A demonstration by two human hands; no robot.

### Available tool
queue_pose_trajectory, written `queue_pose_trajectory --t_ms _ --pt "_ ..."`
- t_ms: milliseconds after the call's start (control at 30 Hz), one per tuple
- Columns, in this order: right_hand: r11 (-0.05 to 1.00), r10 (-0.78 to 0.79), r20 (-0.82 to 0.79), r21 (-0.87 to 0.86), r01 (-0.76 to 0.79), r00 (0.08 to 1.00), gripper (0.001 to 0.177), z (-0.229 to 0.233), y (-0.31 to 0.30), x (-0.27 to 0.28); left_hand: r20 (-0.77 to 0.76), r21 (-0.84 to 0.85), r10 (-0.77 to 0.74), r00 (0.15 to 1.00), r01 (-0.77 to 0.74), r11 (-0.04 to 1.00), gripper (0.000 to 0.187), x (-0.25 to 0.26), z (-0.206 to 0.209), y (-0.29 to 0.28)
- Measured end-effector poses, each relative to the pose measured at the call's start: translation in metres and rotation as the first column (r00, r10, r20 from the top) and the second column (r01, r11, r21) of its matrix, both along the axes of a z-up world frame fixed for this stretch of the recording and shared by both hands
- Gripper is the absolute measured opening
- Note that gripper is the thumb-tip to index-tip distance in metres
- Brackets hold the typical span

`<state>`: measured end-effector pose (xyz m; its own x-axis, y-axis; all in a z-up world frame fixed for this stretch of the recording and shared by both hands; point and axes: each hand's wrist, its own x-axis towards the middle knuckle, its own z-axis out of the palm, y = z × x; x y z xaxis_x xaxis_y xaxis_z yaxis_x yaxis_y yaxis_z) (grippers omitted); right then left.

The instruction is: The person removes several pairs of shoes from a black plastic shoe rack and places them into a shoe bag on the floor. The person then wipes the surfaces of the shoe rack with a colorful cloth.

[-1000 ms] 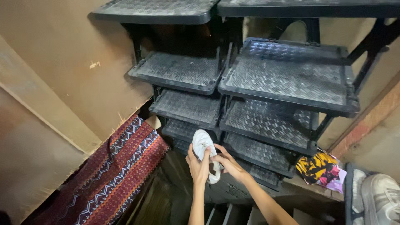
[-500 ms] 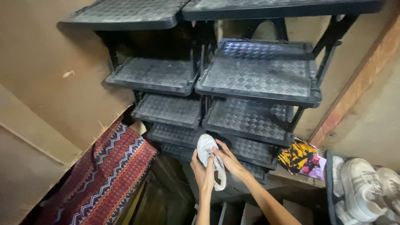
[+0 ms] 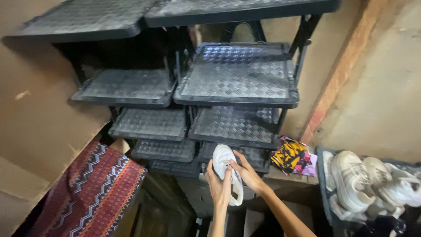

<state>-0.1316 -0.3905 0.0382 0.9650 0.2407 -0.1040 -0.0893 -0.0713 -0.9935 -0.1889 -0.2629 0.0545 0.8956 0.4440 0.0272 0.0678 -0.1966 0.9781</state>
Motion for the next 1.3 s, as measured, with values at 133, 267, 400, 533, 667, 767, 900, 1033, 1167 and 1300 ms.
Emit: queue_pose_trajectory --t_ms 133,267,400,533,667,767,900,1033,1167,1300 --pt "0.996 -0.050 0.006 0.078 0.049 0.999 0.067 -0.014 -0.024 0.002 -0.009 -0.008 -0.054 0.998 0.054 0.999 0.085 0.001 -0.001 -0.021" --pt "0.988 -0.131 -0.043 0.074 0.133 0.991 0.064 -0.015 -0.048 -0.004 0.036 0.000 -0.104 0.994 0.104 0.995 0.087 0.006 -0.006 -0.044" --pt "0.982 -0.171 -0.097 0.069 0.178 0.981 0.064 -0.006 -0.072 -0.014 0.025 0.000 -0.155 0.988 0.155 0.988 0.088 0.008 -0.004 -0.066" --pt "0.972 -0.221 -0.129 0.047 0.228 0.967 0.062 0.000 -0.091 -0.022 -0.042 -0.017 -0.238 0.970 0.237 0.971 0.089 0.006 0.003 -0.083" --pt "0.952 -0.245 -0.075 0.170 0.255 0.967 0.061 -0.012 -0.111 -0.024 -0.005 0.032 -0.285 0.959 0.285 0.958 0.090 0.008 -0.003 -0.102" --pt "0.938 -0.255 0.004 0.245 0.246 0.967 0.060 -0.029 -0.127 -0.023 0.060 0.068 -0.317 0.947 0.313 0.947 0.089 0.011 -0.012 -0.117" --pt "0.911 -0.345 -0.063 0.218 0.350 0.936 0.061 -0.054 -0.152 -0.020 -0.004 0.072 -0.356 0.934 0.356 0.932 0.091 0.012 -0.019 -0.138" --pt "0.877 -0.363 -0.042 0.323 0.356 0.931 0.061 -0.071 -0.179 -0.018 0.051 0.108 -0.396 0.917 0.389 0.915 0.089 0.014 -0.025 -0.162" --pt "0.848 -0.434 0.044 0.356 0.392 0.900 0.061 -0.071 -0.201 -0.022 0.125 0.160 -0.449 0.885 0.428 0.889 0.088 0.018 -0.027 -0.186" --pt "0.859 -0.491 0.003 0.167 0.484 0.871 0.061 -0.052 -0.224 -0.045 0.024 0.102 -0.523 0.852 0.519 0.849 0.090 0.015 -0.020 -0.205"
